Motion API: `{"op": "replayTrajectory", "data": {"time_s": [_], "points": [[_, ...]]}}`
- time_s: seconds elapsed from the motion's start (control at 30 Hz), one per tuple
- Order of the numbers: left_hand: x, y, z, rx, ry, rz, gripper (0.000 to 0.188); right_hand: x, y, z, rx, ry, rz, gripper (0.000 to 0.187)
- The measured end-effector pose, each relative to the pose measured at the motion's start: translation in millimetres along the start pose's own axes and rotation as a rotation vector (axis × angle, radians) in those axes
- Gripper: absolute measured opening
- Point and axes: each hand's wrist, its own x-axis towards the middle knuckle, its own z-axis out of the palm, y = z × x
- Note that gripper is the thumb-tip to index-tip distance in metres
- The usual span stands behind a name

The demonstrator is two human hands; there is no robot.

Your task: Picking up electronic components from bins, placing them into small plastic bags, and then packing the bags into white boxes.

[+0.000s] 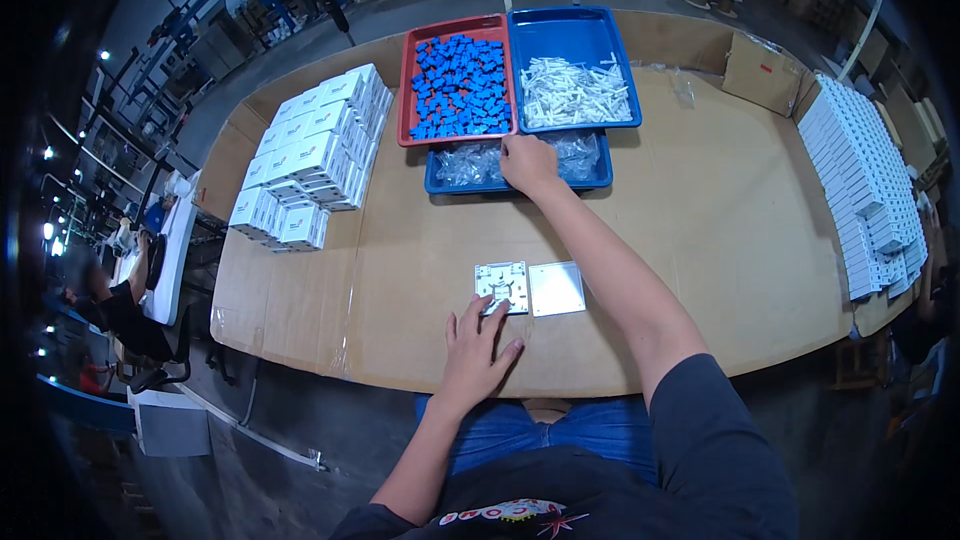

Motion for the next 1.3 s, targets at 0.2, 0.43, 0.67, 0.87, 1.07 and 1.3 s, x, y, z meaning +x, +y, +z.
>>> {"op": "replayTrajectory", "data": {"time_s": [0.2, 0.43, 0.67, 0.87, 1.07, 1.3], "points": [[6, -4, -7, -0.244, 0.212, 0.021, 0.066, -17, 22, -38, 0.573, 0.302, -0.139, 0.016], [44, 27, -37, -0.644, 0.377, -0.170, 0.043, -179, -18, -60, 1.003, -0.340, -0.303, 0.012], [38, 23, -11, -0.914, 0.311, -0.306, 0.031, -235, -19, -85, 1.415, -0.360, 0.228, 0.023], [38, 33, -16, -1.093, 0.357, -0.381, 0.034, -247, -11, -98, 1.400, -0.247, 0.427, 0.017], [33, 29, -16, -0.955, 0.244, -0.315, 0.036, -256, -22, -98, 1.440, -0.451, 0.408, 0.013], [28, 34, -18, -0.644, 0.770, -0.106, 0.027, -259, -24, -90, 1.457, -0.388, 0.454, 0.010]]}}
